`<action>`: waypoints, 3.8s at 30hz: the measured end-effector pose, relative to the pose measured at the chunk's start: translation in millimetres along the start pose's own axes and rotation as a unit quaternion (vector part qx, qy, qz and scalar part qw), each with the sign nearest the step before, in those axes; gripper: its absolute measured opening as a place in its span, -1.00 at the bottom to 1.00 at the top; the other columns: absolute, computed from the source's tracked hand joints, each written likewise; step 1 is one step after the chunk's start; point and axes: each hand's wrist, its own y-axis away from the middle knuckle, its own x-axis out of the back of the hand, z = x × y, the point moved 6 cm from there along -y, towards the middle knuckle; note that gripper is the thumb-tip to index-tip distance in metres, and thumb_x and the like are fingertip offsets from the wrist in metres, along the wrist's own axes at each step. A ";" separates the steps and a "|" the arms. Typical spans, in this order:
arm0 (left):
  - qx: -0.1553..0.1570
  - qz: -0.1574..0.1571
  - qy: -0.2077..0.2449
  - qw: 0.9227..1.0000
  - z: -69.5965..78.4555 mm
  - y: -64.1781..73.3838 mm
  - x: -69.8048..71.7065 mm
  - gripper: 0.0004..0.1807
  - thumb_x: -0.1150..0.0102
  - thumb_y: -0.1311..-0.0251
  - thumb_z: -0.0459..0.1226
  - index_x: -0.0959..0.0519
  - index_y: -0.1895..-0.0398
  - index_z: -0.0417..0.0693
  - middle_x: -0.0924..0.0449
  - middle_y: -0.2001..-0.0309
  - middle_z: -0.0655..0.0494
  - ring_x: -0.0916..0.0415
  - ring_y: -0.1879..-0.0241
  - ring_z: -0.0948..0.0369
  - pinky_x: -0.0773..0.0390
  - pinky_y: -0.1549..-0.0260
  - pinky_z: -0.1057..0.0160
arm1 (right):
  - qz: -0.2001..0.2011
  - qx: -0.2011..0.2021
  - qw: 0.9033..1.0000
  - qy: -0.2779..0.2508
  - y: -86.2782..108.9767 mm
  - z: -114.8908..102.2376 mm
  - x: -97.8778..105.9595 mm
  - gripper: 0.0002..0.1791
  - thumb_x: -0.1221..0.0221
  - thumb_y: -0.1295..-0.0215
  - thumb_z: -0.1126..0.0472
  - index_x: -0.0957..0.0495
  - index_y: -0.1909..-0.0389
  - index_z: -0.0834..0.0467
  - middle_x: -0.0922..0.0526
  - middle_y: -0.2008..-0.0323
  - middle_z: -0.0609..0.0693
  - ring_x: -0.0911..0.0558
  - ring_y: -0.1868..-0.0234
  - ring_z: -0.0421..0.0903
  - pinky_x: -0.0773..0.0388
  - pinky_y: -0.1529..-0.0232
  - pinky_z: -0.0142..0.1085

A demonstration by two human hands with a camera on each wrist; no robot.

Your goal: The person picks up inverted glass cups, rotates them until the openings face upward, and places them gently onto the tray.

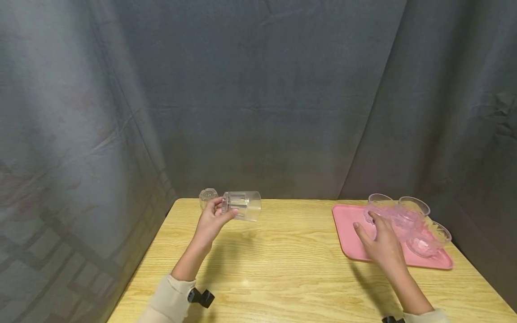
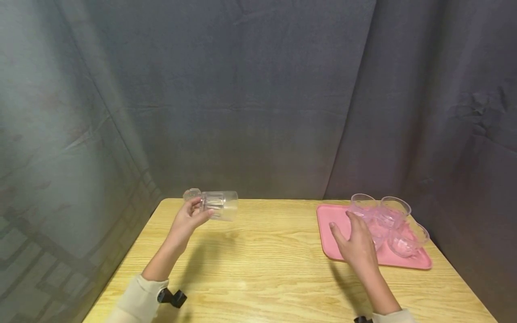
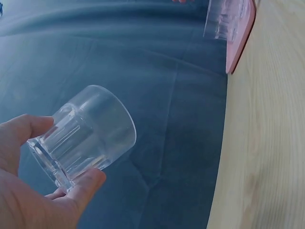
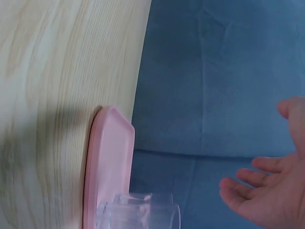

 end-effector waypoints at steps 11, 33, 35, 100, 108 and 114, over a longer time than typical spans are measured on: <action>-0.024 -0.013 0.027 0.999 -0.7 6.7 -23.9 -0.27 -0.36 -0.18 -0.34 -0.25 -0.35 -0.40 -0.46 -0.10 -0.21 -0.57 0.02 0.19 -0.57 0.08 0.39 | 0.000 0.002 0.999 -0.044 6.5 -15.9 -8.3 -0.29 -0.15 -0.47 0.00 -0.25 -0.40 0.42 -0.40 -0.26 0.48 -0.45 -0.22 0.44 -0.41 -0.08 0.35; -0.016 -0.049 0.065 0.997 -6.0 15.5 -64.3 -0.25 -0.37 -0.18 -0.35 -0.24 -0.38 -0.35 -0.43 -0.15 -0.21 -0.55 -0.08 0.10 -0.60 0.05 0.37 | -0.026 0.013 0.991 -0.128 14.1 -44.4 -21.8 -0.36 -0.14 -0.51 0.06 -0.28 -0.41 0.40 -0.42 -0.30 0.43 -0.46 -0.26 0.40 -0.39 -0.24 0.20; -0.016 -0.052 0.071 0.996 -6.3 16.3 -67.5 -0.25 -0.38 -0.17 -0.35 -0.24 -0.38 -0.36 -0.42 -0.15 -0.21 -0.55 -0.06 0.12 -0.60 0.05 0.36 | -0.028 0.012 0.991 -0.130 14.8 -46.8 -23.2 -0.36 -0.14 -0.51 0.05 -0.28 -0.41 0.38 -0.42 -0.31 0.41 -0.46 -0.26 0.38 -0.39 -0.25 0.18; -0.005 -0.115 0.138 0.984 -7.1 32.6 -139.8 -0.25 -0.38 -0.17 -0.34 -0.24 -0.38 -0.31 -0.41 -0.19 -0.19 -0.53 -0.20 0.02 -0.60 -0.02 0.29 | -0.070 0.016 0.974 -0.215 19.0 -86.4 -49.2 -0.38 -0.14 -0.52 0.11 -0.27 -0.43 0.36 -0.43 -0.36 0.32 -0.51 -0.30 0.26 -0.45 -0.27 0.04; 0.000 -0.126 0.142 0.982 -5.0 33.4 -145.1 -0.23 -0.39 -0.16 -0.32 -0.24 -0.39 -0.28 -0.42 -0.17 -0.14 -0.53 -0.20 0.07 -0.60 -0.06 0.26 | -0.087 0.005 0.971 -0.224 20.8 -84.7 -48.5 -0.39 -0.04 -0.58 0.05 -0.24 -0.46 0.32 -0.39 -0.39 0.33 -0.47 -0.34 0.25 -0.39 -0.32 0.08; -0.010 -0.138 0.157 0.978 -4.0 32.8 -151.6 -0.24 -0.36 -0.17 -0.35 -0.22 -0.39 -0.31 -0.43 -0.18 -0.15 -0.55 -0.14 0.14 -0.59 -0.04 0.29 | -0.105 -0.010 0.964 -0.244 22.3 -83.1 -48.1 -0.41 0.05 -0.62 0.03 -0.23 -0.48 0.30 -0.41 -0.39 0.30 -0.49 -0.33 0.24 -0.33 -0.37 0.12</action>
